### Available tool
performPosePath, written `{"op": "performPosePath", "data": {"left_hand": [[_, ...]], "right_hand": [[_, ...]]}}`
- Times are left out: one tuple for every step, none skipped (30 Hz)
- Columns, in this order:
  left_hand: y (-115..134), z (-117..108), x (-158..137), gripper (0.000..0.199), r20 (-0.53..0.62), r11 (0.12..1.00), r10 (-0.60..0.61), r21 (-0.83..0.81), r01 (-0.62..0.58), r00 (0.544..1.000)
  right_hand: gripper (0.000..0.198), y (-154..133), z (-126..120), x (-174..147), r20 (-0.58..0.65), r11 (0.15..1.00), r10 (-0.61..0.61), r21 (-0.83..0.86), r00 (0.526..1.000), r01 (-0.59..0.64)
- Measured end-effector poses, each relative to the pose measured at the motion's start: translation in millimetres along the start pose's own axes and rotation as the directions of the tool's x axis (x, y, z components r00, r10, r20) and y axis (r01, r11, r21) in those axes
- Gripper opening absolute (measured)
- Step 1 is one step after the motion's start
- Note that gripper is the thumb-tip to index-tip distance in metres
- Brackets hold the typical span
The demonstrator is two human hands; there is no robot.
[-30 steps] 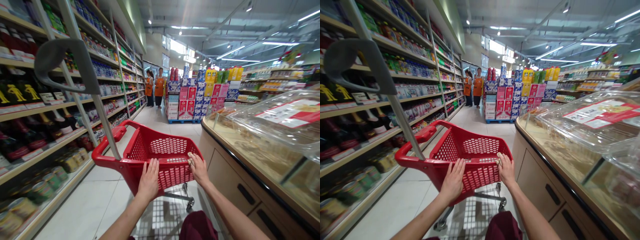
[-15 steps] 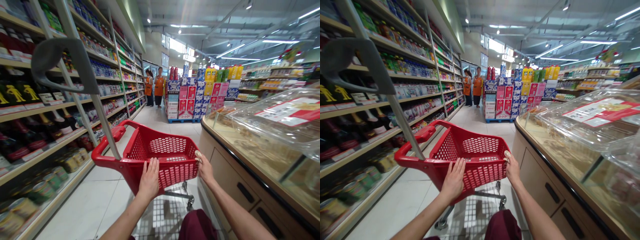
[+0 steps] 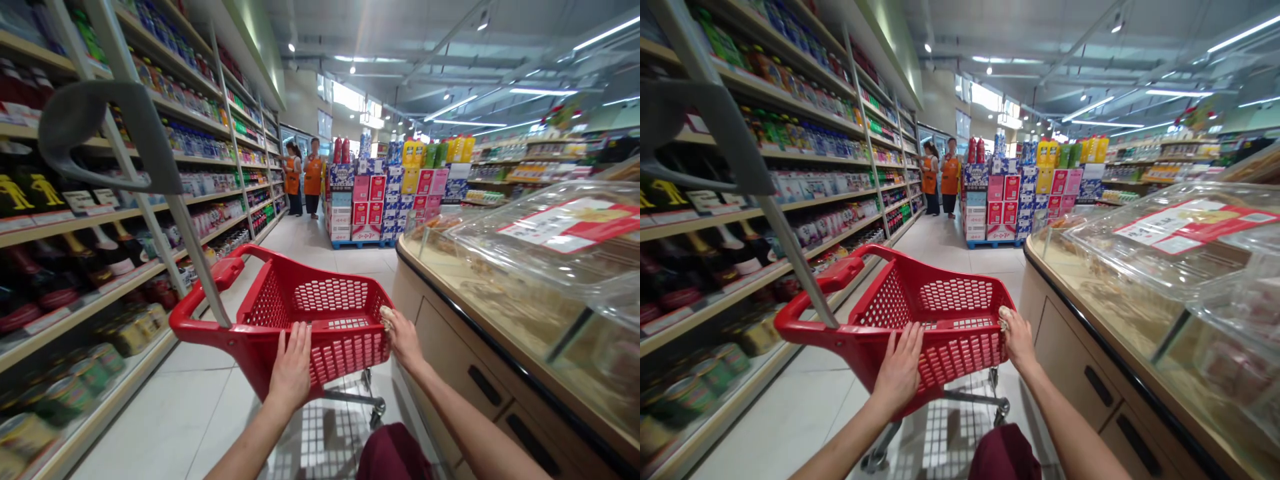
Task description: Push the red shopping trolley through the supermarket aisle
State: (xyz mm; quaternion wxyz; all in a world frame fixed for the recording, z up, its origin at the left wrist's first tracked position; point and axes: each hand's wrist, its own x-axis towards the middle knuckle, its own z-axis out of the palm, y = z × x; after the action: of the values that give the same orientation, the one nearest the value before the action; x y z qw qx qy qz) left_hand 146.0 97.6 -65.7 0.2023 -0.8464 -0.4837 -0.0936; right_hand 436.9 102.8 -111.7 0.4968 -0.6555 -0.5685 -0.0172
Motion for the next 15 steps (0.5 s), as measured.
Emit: {"op": "performPosePath", "data": {"left_hand": [[-0.6,0.1,-0.2,0.061,-0.001,1.000,0.002,0.001,-0.002,1.000],[-1.5,0.0,-0.5,0.061,-0.001,1.000,0.002,0.003,-0.002,1.000],[-2.6,-0.2,-0.8,0.062,0.000,1.000,0.004,0.004,-0.004,1.000],[-3.7,-0.5,-1.1,0.062,0.002,1.000,0.007,0.005,-0.007,1.000],[-4.7,-1.0,-1.5,0.063,0.005,1.000,0.013,0.006,-0.013,1.000],[-5.5,-1.5,-2.0,0.063,0.009,1.000,0.018,0.008,-0.018,1.000],[-5.9,-2.0,-2.4,0.063,0.012,1.000,0.023,0.011,-0.023,1.000],[-5.9,-2.4,-2.7,0.063,0.016,1.000,0.026,0.013,-0.026,1.000],[-5.2,-2.9,-2.9,0.063,0.019,1.000,0.026,0.014,-0.027,0.999],[-4.2,-3.4,-2.9,0.063,0.023,1.000,0.024,0.014,-0.024,0.999],[-2.7,-4.0,-2.7,0.063,0.027,1.000,0.020,0.012,-0.020,0.999],[-1.2,-4.7,-2.3,0.063,0.032,1.000,0.016,0.009,-0.016,0.999],[0.3,-5.7,-1.7,0.063,0.039,1.000,0.012,0.004,-0.012,0.999],[1.5,-6.9,-1.1,0.063,0.049,1.000,0.008,-0.002,-0.008,0.999],[2.3,-8.4,-0.5,0.063,0.061,1.000,0.006,-0.009,-0.005,0.998]], "right_hand": [[0.035,3.1,-2.5,-5.0,0.061,0.996,-0.053,-0.074,0.997,0.057],[0.042,6.2,-5.2,-9.1,0.126,0.980,-0.105,-0.154,0.986,0.124],[0.049,9.6,-8.4,-11.4,0.188,0.955,-0.150,-0.226,0.971,0.191],[0.054,13.6,-12.6,-11.6,0.238,0.929,-0.184,-0.274,0.954,0.247],[0.054,17.9,-17.5,-9.6,0.272,0.915,-0.206,-0.288,0.940,0.283],[0.052,22.1,-22.9,-6.0,0.297,0.912,-0.219,-0.276,0.929,0.303],[0.048,25.5,-27.9,-1.6,0.318,0.919,-0.226,-0.245,0.921,0.310],[0.044,27.4,-31.7,2.5,0.333,0.931,-0.223,-0.204,0.916,0.301],[0.040,26.7,-33.2,5.4,0.327,0.948,-0.206,-0.165,0.922,0.270],[0.037,23.0,-31.9,6.3,0.299,0.965,-0.177,-0.136,0.938,0.225],[0.036,15.9,-27.6,5.0,0.258,0.977,-0.139,-0.120,0.956,0.174],[0.035,5.8,-20.3,1.8,0.206,0.986,-0.103,-0.109,0.973,0.127],[0.035,-6.5,-11.1,-2.9,0.161,0.991,-0.081,-0.096,0.984,0.097],[0.036,-19.4,-1.2,-8.0,0.140,0.992,-0.083,-0.084,0.987,0.095],[0.037,-31.3,7.9,-12.5,0.141,0.991,-0.110,-0.057,0.984,0.119]]}}
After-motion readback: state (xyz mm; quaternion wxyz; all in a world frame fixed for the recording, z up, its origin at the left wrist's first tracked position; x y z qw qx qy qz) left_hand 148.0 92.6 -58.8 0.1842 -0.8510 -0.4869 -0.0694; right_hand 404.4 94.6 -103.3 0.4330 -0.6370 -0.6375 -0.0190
